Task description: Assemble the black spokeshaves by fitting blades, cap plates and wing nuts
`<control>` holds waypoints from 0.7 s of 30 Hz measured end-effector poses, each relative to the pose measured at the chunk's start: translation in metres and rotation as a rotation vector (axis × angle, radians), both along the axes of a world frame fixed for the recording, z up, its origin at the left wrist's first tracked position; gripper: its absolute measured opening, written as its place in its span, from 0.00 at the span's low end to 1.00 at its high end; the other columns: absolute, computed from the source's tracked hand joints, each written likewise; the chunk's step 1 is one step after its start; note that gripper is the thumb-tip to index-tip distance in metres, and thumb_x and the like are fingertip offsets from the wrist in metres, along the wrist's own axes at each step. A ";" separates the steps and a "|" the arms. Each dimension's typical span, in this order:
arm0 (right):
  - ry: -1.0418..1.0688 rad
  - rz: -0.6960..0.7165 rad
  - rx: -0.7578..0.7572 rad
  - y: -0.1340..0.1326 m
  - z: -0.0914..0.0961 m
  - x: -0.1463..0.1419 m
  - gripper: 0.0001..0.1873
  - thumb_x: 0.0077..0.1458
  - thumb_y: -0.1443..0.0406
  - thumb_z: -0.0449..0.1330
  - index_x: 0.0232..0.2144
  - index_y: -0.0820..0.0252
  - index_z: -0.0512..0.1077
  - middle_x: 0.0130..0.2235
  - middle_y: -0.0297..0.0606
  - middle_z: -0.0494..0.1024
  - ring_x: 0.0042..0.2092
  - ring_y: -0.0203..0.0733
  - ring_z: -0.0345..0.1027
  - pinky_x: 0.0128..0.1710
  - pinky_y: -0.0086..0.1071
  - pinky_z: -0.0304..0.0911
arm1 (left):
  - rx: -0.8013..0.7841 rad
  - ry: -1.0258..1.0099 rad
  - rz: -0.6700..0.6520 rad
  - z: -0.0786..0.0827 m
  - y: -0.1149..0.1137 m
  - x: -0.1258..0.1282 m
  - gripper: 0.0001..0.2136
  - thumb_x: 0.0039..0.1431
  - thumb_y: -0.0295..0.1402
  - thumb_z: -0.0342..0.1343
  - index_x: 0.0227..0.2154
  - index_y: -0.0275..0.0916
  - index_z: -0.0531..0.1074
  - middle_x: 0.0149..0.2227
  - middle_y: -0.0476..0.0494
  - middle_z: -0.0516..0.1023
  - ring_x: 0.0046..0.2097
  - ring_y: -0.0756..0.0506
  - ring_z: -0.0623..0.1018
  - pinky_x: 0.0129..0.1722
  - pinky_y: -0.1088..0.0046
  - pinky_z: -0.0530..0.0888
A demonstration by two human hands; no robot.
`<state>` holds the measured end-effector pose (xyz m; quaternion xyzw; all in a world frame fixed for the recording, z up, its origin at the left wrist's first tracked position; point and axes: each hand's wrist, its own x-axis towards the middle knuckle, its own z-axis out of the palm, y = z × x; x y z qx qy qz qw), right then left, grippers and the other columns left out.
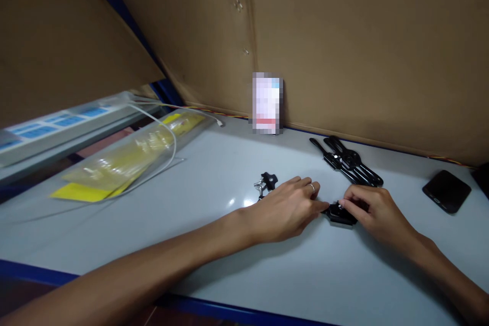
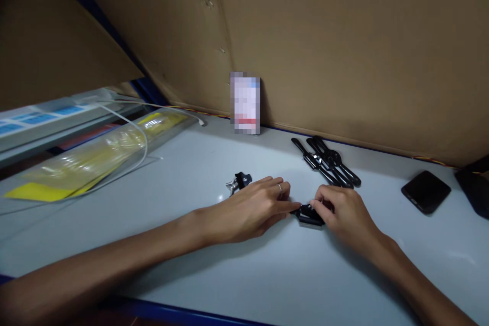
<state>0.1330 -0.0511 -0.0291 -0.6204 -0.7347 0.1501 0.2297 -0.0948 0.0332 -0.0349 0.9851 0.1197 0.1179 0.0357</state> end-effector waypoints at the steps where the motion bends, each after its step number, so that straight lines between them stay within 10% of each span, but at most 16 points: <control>1: -0.033 -0.003 0.015 -0.001 -0.001 -0.001 0.14 0.64 0.62 0.56 0.25 0.56 0.68 0.24 0.32 0.72 0.26 0.37 0.61 0.28 0.35 0.53 | 0.001 -0.003 0.001 0.000 0.000 0.000 0.12 0.66 0.27 0.54 0.49 0.41 0.77 0.37 0.41 0.74 0.37 0.44 0.73 0.41 0.64 0.71; 8: -0.152 -0.082 0.130 -0.005 -0.001 -0.007 0.20 0.64 0.63 0.54 0.19 0.56 0.63 0.21 0.33 0.68 0.23 0.36 0.56 0.27 0.36 0.49 | 0.001 0.018 0.000 0.002 -0.001 0.000 0.12 0.66 0.26 0.54 0.49 0.41 0.78 0.36 0.41 0.75 0.38 0.43 0.74 0.42 0.64 0.72; 13: 0.135 -0.040 -0.005 0.000 0.005 -0.007 0.07 0.61 0.62 0.59 0.34 0.55 0.77 0.28 0.33 0.77 0.29 0.38 0.66 0.30 0.34 0.58 | 0.015 0.023 -0.008 0.003 -0.001 0.001 0.13 0.64 0.25 0.56 0.49 0.41 0.77 0.36 0.41 0.74 0.37 0.43 0.74 0.42 0.64 0.72; 21: -0.005 -0.018 0.062 -0.003 0.008 -0.005 0.18 0.62 0.62 0.57 0.19 0.56 0.69 0.23 0.33 0.70 0.25 0.36 0.59 0.26 0.35 0.52 | -0.010 0.025 0.007 0.001 -0.001 0.001 0.12 0.65 0.26 0.55 0.49 0.41 0.78 0.37 0.41 0.74 0.37 0.43 0.73 0.42 0.64 0.72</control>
